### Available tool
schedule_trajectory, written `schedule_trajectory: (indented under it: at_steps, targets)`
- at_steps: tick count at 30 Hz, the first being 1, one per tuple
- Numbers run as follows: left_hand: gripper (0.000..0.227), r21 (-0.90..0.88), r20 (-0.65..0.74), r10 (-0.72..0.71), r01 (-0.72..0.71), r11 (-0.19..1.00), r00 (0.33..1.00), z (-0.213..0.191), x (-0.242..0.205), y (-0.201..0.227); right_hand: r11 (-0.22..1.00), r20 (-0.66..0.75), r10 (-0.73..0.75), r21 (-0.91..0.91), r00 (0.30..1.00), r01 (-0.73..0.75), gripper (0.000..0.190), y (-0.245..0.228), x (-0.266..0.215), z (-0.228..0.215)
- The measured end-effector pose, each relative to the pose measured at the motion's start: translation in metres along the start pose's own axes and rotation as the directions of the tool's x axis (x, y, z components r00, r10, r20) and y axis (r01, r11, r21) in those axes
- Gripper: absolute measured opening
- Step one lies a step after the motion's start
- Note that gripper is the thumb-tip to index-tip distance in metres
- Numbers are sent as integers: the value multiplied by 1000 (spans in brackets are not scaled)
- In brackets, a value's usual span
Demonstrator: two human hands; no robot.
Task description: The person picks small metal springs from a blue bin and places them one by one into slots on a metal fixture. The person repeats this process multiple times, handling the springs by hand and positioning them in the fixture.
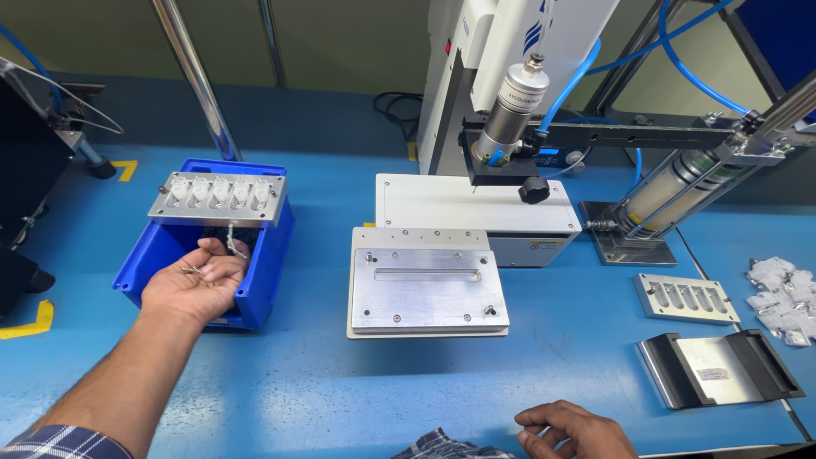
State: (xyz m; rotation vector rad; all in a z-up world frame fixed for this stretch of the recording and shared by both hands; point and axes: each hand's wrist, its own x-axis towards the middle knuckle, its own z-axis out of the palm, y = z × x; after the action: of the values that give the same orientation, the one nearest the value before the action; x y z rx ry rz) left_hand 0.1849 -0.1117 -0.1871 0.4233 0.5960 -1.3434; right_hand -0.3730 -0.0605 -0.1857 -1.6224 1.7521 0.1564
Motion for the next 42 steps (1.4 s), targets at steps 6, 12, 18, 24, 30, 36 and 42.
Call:
schedule_trajectory:
  at_steps: [6, 12, 18, 24, 30, 36, 42]
  targets:
    - [24, 4, 63, -78, 78, 997, 995, 0, 1, 1, 999, 14, -48, -19, 999, 48, 35, 5, 5, 0]
    - [35, 301, -131, 317, -267, 916, 939, 26, -48, -29, 996, 22, -83, 20, 996, 83, 36, 5, 9, -3]
    - [14, 426, -208, 412, -297, 855, 887, -13, -117, -70, 984, 145, 18, -180, 989, 9, 38, 14, 31, 10]
    - [30, 451, -184, 98, -5, 893, 978, -43, -188, -123, 951, 300, -149, -217, 942, 219, 37, -5, 49, 23]
    - [39, 459, -89, 109, -57, 887, 990, -32, -224, -146, 874, 457, -286, -235, 842, 425, 51, -125, 15, 24]
    - [48, 353, 330, 49, -171, 920, 943, -19, -257, -140, 503, 483, -716, -145, 505, 852, 50, -235, -13, 47]
    - [55, 306, 405, 64, -201, 931, 912, 1, -276, -136, 307, 494, -752, -325, 437, 895, 45, -274, -10, 90]
